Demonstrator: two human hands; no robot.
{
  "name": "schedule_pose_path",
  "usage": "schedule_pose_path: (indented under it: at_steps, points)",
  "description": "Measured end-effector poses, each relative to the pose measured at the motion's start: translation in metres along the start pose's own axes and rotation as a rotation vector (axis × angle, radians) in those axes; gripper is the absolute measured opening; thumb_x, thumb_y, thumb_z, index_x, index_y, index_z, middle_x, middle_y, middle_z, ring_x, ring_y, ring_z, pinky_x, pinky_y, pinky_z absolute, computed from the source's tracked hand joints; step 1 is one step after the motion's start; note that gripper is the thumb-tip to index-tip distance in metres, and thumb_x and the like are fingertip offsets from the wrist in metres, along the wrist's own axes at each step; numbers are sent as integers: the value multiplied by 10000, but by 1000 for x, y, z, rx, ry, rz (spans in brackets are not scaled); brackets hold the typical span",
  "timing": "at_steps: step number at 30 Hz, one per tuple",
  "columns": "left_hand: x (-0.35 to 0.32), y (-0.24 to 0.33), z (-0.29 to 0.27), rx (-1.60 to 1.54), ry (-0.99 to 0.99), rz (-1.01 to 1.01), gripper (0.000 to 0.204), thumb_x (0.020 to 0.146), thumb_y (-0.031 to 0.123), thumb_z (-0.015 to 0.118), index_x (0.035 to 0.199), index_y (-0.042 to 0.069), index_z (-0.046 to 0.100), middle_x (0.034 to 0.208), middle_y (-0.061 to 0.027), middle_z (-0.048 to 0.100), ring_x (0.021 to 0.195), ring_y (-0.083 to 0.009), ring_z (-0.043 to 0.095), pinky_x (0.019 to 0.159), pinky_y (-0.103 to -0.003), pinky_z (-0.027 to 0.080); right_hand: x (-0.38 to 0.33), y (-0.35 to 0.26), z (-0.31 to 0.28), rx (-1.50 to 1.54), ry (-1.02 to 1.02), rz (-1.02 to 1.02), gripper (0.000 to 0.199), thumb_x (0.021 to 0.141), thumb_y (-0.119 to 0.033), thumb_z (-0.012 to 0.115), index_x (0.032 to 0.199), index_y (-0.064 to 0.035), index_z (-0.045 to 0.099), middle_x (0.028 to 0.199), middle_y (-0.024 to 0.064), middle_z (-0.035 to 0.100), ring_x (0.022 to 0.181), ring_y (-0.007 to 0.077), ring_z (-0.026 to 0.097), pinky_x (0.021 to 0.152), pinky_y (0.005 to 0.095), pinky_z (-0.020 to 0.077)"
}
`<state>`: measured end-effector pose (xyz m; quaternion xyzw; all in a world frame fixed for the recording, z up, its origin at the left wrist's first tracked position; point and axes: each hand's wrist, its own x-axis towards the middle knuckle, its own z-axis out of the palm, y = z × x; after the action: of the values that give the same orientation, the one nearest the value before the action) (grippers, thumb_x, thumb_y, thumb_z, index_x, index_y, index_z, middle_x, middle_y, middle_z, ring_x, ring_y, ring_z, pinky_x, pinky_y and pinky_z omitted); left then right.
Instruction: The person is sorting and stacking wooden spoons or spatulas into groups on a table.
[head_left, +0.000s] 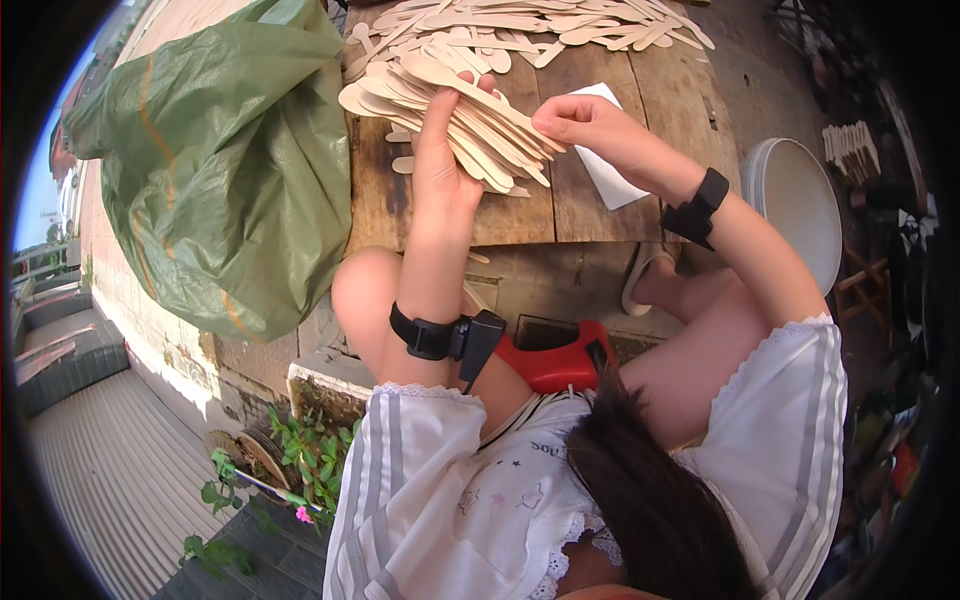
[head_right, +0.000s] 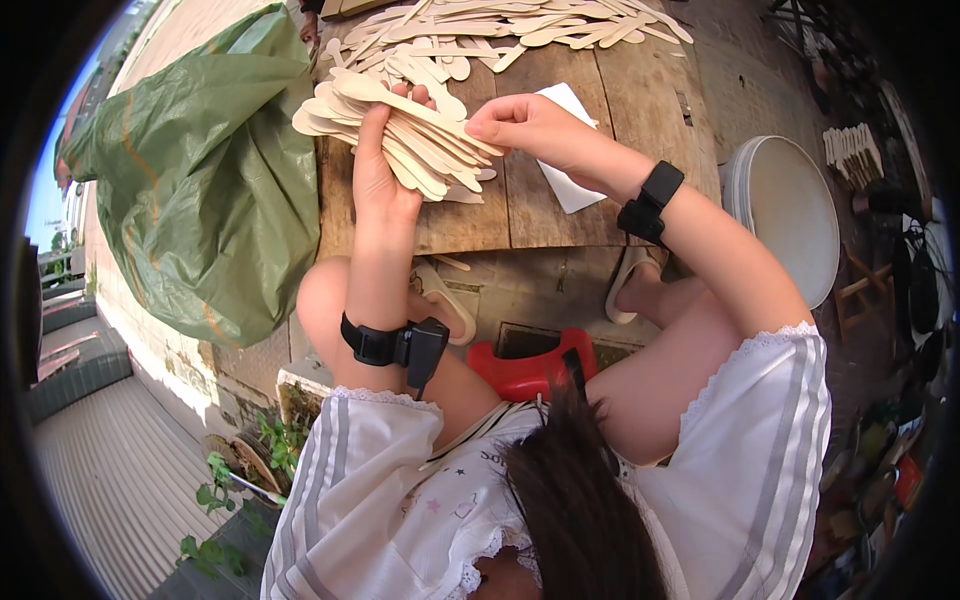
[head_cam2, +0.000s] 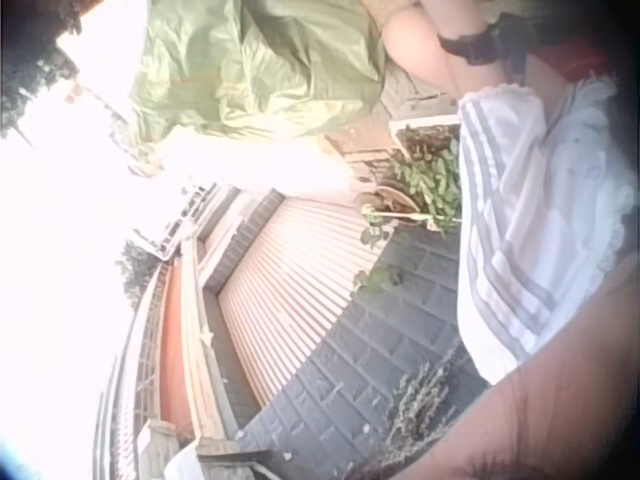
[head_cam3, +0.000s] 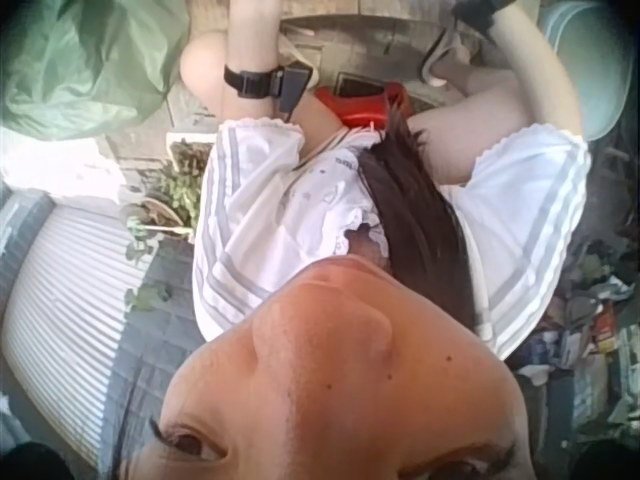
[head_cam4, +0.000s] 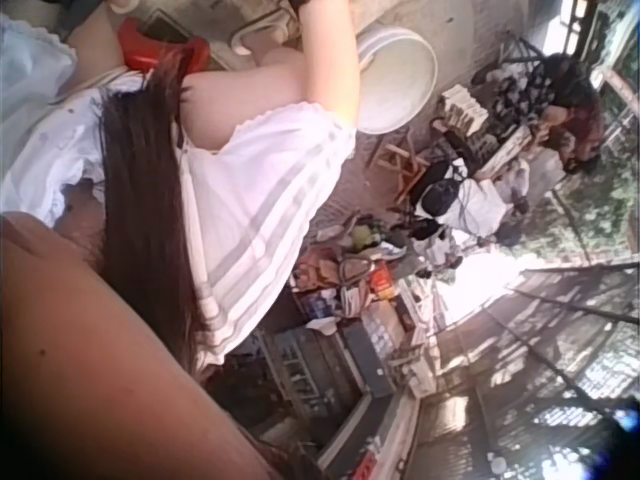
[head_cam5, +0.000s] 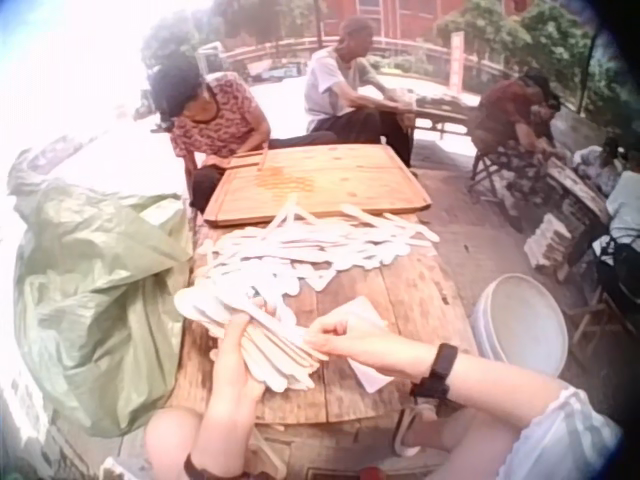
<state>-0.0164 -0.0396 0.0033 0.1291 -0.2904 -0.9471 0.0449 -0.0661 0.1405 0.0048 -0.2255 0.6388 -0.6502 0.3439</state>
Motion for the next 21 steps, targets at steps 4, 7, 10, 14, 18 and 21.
schedule_pose_path:
  at_steps: [4,7,10,14,18,21]
  points:
    - [1,-6,3,49,14,35,398,830,179,663,1145,-13,512,1051,-117,599,968,-198,586,813,-336,513,-2,0,3,41,32,38,256,881,-340,590,902,-88,634,756,-73,538,713,21,436,695,191,362]
    - [3,-10,3,109,-40,104,421,817,147,677,1164,-16,503,1061,-113,600,962,-190,594,791,-326,528,-2,-1,3,36,8,62,264,873,-354,594,866,-92,626,738,-73,532,694,24,438,676,187,364]
    - [0,-6,3,212,-56,-1,425,807,119,681,1170,-15,504,1057,-111,607,948,-189,604,780,-320,541,3,0,-1,27,-67,103,275,877,-373,584,871,-98,600,750,-70,528,692,21,454,670,187,368]
    - [2,6,-6,332,-44,-88,422,785,127,704,1136,-21,522,1013,-126,620,888,-193,626,730,-317,559,15,3,-1,-144,-177,231,339,881,-423,563,958,-93,546,809,-58,535,687,28,481,650,205,398]
    - [2,17,4,294,24,-42,327,794,137,694,1057,-3,561,933,-111,624,831,-184,630,675,-313,563,35,4,-25,-441,11,265,338,871,-401,584,1031,-109,523,811,-39,553,677,60,515,622,235,423]
    - [0,22,5,176,43,19,255,824,127,664,1039,39,560,893,-51,620,806,-155,615,723,-303,545,55,21,-42,-692,229,23,354,849,-325,556,1079,-57,529,857,87,631,747,200,608,665,322,474]
